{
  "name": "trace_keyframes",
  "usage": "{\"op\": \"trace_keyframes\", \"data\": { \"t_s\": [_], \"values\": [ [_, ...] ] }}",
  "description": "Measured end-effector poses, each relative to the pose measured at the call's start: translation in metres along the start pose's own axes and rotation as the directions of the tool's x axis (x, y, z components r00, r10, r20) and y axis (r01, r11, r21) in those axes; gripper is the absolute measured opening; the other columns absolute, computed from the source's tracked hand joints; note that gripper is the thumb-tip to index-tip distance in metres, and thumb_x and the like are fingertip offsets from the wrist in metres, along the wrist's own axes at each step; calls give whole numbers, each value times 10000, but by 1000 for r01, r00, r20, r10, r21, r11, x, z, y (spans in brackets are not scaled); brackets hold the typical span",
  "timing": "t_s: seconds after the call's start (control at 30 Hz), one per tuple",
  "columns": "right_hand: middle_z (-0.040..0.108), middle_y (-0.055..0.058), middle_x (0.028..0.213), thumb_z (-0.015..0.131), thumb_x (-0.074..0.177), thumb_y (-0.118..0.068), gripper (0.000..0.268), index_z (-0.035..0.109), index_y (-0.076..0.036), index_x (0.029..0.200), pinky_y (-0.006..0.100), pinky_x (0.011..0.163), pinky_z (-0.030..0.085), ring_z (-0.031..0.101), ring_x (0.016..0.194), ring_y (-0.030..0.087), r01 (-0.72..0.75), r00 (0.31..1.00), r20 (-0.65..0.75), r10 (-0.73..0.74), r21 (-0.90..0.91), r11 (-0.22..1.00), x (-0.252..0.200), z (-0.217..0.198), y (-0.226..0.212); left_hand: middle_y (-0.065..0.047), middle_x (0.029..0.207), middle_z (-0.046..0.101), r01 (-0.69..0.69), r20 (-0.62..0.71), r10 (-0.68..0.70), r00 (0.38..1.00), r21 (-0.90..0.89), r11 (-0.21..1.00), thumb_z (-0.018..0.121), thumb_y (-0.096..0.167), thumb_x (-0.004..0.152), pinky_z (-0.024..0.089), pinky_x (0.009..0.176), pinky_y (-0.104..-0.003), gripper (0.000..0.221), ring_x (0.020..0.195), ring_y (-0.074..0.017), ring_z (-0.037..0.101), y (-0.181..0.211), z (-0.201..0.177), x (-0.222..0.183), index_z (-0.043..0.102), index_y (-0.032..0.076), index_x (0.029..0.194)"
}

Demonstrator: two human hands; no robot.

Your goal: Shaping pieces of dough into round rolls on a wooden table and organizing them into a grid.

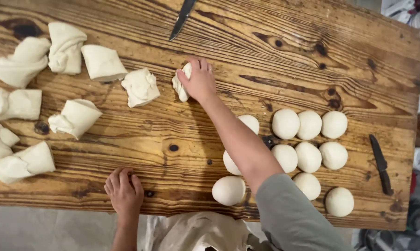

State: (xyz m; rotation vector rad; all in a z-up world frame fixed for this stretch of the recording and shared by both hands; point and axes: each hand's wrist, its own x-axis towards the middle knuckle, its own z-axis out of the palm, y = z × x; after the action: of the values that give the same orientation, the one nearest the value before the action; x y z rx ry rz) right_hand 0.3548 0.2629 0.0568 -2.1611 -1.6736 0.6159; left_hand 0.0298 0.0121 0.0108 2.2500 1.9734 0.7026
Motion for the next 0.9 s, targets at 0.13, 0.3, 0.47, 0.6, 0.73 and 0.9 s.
{"op": "trace_keyframes", "data": {
  "t_s": [0.13, 0.3, 0.47, 0.6, 0.73, 0.9],
  "values": [
    [458, 97, 1389, 741, 846, -410, 611, 512, -141, 1344, 487, 1117, 408, 389, 1318, 274, 105, 994, -23, -107, -65, 992, -58, 3, -10, -158, 1219, 609, -11, -10, 11, 1000, -8, 1000, 569, 156, 1034, 424, 958, -468, 202, 1095, -353, 559, -1, 1, -1, 678, 13, 1126],
    [367, 159, 1358, 843, 793, -501, 801, 472, -119, 1392, 628, 1177, 365, 442, 1297, 386, 497, 862, -99, -497, -32, 867, -117, 21, 1, -159, 1239, 611, 31, 32, -31, 999, -6, 1000, 577, 166, 1021, 415, 981, -482, 213, 1138, -359, 546, -1, 3, -3, 679, 19, 1136],
    [597, 31, 1376, 808, 789, -548, 671, 600, -252, 1354, 475, 1073, 498, 609, 1263, 316, 439, 896, -178, -407, 203, 876, -122, 54, 5, -82, 1209, 517, -3, -11, 3, 1000, 36, 999, 572, 216, 991, 356, 901, -391, 158, 1113, -289, 491, -12, 15, -11, 586, 137, 1128],
    [741, 56, 1009, 886, 790, -401, 400, 766, -266, 1147, 353, 803, 586, 716, 971, 228, -135, 975, -40, 220, 679, 722, -123, 61, -12, -76, 1196, 558, 5, -14, -5, 1000, 41, 999, 617, 290, 917, 427, 922, -410, 255, 1141, -286, 545, -25, 28, -18, 631, 167, 1140],
    [683, 108, 1004, 780, 877, -444, 528, 692, -23, 1184, 336, 649, 573, 688, 876, 210, -378, 832, 271, 484, 916, 137, -161, 45, -46, -74, 1190, 574, 33, -5, -34, 999, -44, 998, 624, 329, 925, 440, 966, -423, 295, 1157, -290, 557, -26, 26, -13, 637, 185, 1181],
    [684, 127, 1207, 703, 950, -449, 548, 585, -50, 1307, 463, 769, 626, 713, 1057, 281, -453, 753, 451, 480, 883, -119, -235, 51, -105, -330, 1445, 359, 243, 200, -143, 969, -866, 438, 502, 133, 1058, 356, 1112, -615, 528, 1366, -549, 370, 29, -61, 23, 319, -52, 1517]
  ]
}}
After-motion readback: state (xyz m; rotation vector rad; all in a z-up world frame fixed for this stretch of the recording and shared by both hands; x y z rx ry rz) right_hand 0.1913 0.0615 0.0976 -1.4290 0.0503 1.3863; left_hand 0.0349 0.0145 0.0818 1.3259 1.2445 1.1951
